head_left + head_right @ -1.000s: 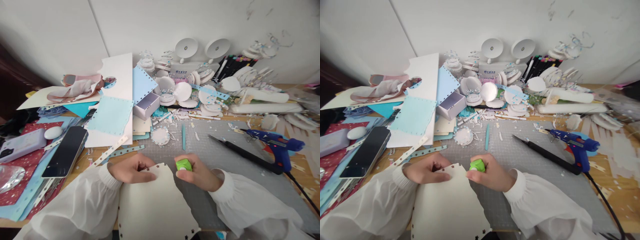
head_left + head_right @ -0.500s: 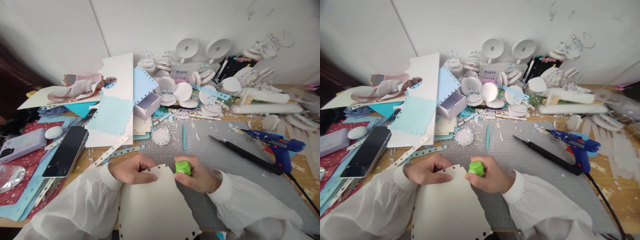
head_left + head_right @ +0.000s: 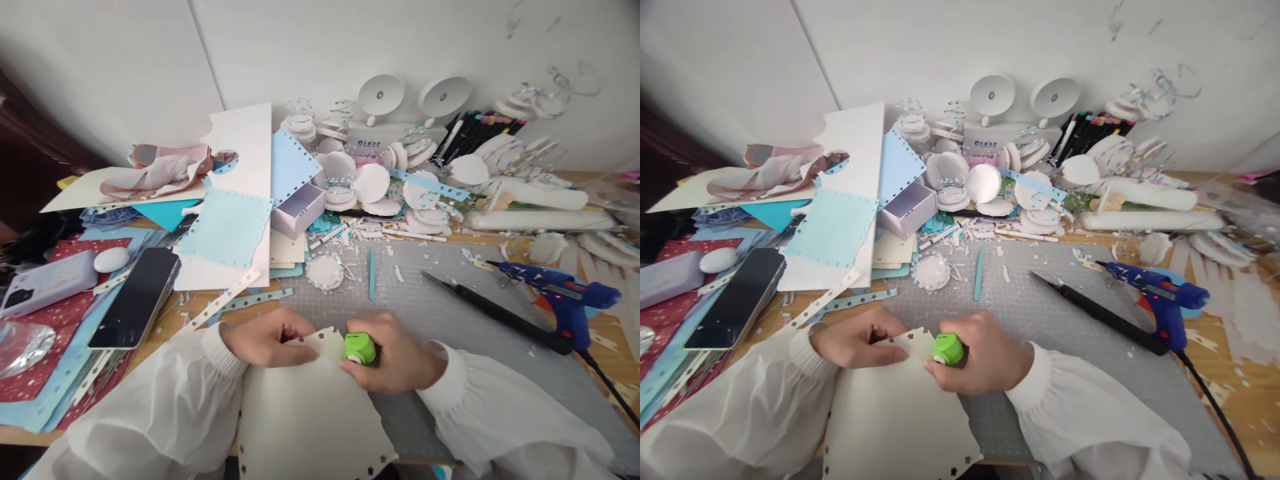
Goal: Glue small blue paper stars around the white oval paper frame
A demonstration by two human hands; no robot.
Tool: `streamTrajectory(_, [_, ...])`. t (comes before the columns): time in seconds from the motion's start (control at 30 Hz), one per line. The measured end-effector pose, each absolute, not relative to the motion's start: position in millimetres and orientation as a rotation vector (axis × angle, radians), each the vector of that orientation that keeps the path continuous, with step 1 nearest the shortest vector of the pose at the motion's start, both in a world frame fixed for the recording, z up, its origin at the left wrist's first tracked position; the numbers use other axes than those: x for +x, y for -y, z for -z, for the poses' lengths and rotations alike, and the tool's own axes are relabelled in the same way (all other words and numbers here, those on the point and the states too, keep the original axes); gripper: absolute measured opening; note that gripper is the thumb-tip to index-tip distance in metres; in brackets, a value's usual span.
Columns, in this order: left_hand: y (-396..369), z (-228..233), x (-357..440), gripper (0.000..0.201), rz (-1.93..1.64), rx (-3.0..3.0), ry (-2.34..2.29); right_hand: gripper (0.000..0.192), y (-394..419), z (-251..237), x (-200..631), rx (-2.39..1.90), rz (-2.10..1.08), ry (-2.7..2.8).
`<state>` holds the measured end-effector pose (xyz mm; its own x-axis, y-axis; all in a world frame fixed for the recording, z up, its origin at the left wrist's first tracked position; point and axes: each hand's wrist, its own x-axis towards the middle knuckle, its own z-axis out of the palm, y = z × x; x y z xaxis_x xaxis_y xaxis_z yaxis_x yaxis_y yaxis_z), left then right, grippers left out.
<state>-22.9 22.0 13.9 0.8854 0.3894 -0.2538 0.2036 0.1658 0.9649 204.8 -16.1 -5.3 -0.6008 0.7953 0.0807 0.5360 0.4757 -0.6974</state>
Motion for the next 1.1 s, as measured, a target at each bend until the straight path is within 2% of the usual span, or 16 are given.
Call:
streamTrajectory(0.07, [-22.0, -14.1, -22.8, 0.024, -0.143, 1.419, -0.498, 0.038, 15.8, 4.6, 205.0, -1.113, -0.916, 2.325])
streamTrajectory(0.3, [-21.9, -12.4, -24.0, 0.025, -0.139, 1.409, -0.494, 0.037, 15.7, 4.6, 208.5, -0.932, -1.276, 2.245])
streamTrajectory(0.53, [-21.5, -10.5, -23.2, 0.024, -0.134, 1.393, -0.496, 0.037, 16.4, 6.0, 206.0, -0.932, -1.062, 2.359])
streamTrajectory(1.1, [-19.2, -8.9, -21.4, 0.025, -0.102, 1.611, -0.483, 0.041, 18.3, 5.7, 195.8, -1.102, -0.948, 2.418])
